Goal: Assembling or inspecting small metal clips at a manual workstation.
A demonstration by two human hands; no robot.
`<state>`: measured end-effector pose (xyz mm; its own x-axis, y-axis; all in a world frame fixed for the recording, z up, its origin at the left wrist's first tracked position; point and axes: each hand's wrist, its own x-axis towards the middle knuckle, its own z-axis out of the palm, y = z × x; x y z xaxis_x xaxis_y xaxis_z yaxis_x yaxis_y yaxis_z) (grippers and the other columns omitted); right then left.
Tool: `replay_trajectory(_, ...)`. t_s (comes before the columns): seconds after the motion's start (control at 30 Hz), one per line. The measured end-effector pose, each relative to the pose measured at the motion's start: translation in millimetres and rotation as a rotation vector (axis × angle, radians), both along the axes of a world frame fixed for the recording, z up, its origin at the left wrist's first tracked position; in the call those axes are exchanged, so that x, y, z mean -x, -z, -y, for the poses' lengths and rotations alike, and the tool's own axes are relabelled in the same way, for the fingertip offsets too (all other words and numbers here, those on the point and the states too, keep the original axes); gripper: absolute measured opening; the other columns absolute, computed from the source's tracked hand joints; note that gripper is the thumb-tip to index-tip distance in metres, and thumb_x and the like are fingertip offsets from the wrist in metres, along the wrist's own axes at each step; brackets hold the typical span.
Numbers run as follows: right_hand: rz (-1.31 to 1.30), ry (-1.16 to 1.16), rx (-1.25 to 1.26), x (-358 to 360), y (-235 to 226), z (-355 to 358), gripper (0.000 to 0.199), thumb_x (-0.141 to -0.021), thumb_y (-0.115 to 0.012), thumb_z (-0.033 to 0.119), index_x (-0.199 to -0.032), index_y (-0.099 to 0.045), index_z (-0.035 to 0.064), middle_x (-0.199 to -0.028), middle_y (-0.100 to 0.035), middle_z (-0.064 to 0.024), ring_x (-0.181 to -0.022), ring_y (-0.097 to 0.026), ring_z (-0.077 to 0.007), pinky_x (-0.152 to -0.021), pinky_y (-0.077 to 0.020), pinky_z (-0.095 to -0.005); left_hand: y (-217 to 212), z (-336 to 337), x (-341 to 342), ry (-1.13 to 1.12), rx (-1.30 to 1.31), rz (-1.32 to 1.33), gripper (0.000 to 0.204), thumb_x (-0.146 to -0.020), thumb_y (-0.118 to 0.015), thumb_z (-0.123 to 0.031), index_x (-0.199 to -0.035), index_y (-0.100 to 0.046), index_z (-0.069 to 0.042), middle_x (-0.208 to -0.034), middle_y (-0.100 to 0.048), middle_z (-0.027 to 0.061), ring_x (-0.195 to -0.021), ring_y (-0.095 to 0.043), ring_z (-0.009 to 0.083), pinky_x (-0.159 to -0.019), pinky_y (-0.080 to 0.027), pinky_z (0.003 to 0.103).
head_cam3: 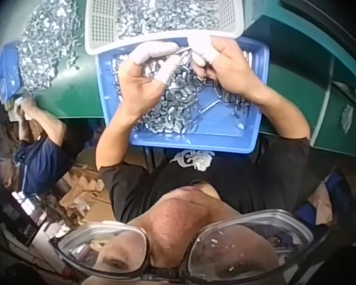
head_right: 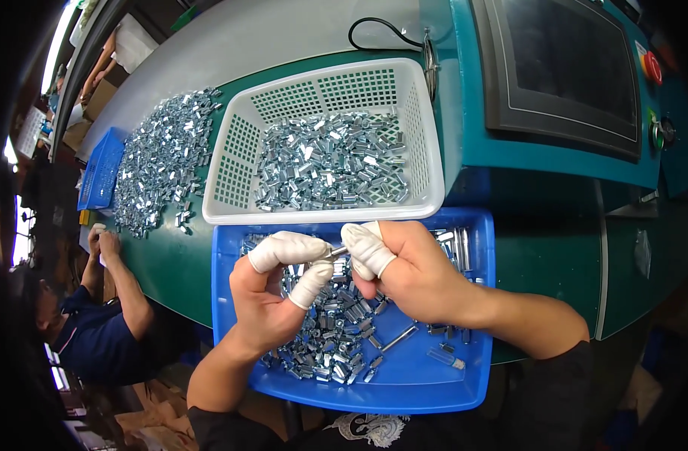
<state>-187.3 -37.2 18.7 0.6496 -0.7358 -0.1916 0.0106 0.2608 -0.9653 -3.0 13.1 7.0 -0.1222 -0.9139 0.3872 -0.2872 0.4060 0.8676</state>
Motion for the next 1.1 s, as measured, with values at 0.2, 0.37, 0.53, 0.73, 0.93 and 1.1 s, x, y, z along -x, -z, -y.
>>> replay_trajectory(0.2, 0.106, -0.035, -0.176, 2, 7, 3, 0.044, -0.098, -0.035, 0.035, -0.067, -0.05, 0.0074, -0.058, -0.051, -0.0024, -0.044, -0.036, -0.0049, -0.044, -0.0299, -0.0201, -5, -3, -3, -0.087, -0.094, 0.03, 0.034, -0.07, -0.078, -0.008, -0.098, -0.061, 0.003, -0.082, -0.063, 0.0062, -0.069, -0.057, 0.0109, -0.065, -0.047, 0.024)
replay_trajectory(0.37, 0.02, -0.09, -0.172, 0, 4, 1, 0.05, -0.099, -0.03, 0.039, -0.075, -0.054, 0.0028, -0.053, -0.05, -0.0064, -0.04, -0.034, -0.0066, -0.04, -0.0286, -0.0219, -5, -5, 6, -0.154, 0.133, 0.076, 0.024, -0.07, -0.076, -0.004, -0.09, -0.063, 0.0, -0.076, -0.063, 0.0084, -0.063, -0.058, 0.014, -0.059, -0.046, 0.025)
replay_trajectory(0.53, 0.001, -0.274, -0.47, 2, 2, 6, 0.053, -0.098, -0.029, 0.043, -0.074, -0.054, 0.0036, -0.054, -0.05, -0.0048, -0.038, -0.033, -0.0062, -0.037, -0.0258, -0.0215, -10, -4, 8, -0.092, 0.26, 0.086, 0.024, -0.068, -0.077, -0.004, -0.087, -0.063, 0.0, -0.075, -0.063, 0.0096, -0.061, -0.058, 0.016, -0.054, -0.045, 0.025)
replay_trajectory(0.73, 0.054, -0.276, -0.524, 1, 6, 7, 0.05, -0.098, -0.031, 0.043, -0.08, -0.056, 0.0027, -0.053, -0.049, -0.0042, -0.036, -0.031, -0.0057, -0.035, -0.0235, -0.0208, -7, -4, 6, -0.073, 0.239, 0.099, 0.023, -0.069, -0.077, -0.003, -0.087, -0.063, 0.0, -0.074, -0.063, 0.0089, -0.06, -0.058, 0.0155, -0.054, -0.045, 0.025)
replay_trajectory(0.93, 0.131, 0.027, -0.421, 3, 12, 7, 0.052, -0.098, -0.034, 0.042, -0.06, -0.045, 0.0078, -0.049, -0.041, -0.0011, -0.037, -0.028, -0.0056, -0.036, -0.0234, -0.0209, 0, 7, -4, -0.169, -0.097, -0.182, 0.017, -0.079, -0.067, 0.001, -0.095, -0.061, 0.002, -0.086, -0.063, 0.0043, -0.072, -0.055, 0.0073, -0.066, -0.045, 0.02)
replay_trajectory(1.1, 0.182, 0.139, -0.313, -1, 11, 8, 0.05, -0.099, -0.029, 0.039, -0.063, -0.042, 0.0074, -0.049, -0.039, -0.0011, -0.037, -0.027, -0.0055, -0.034, -0.0221, -0.0213, 11, 31, -22, -0.441, 0.017, 0.048, 0.023, -0.074, -0.068, 0.002, -0.096, -0.064, 0.001, -0.09, -0.062, 0.0087, -0.066, -0.057, 0.0114, -0.056, -0.046, 0.023)
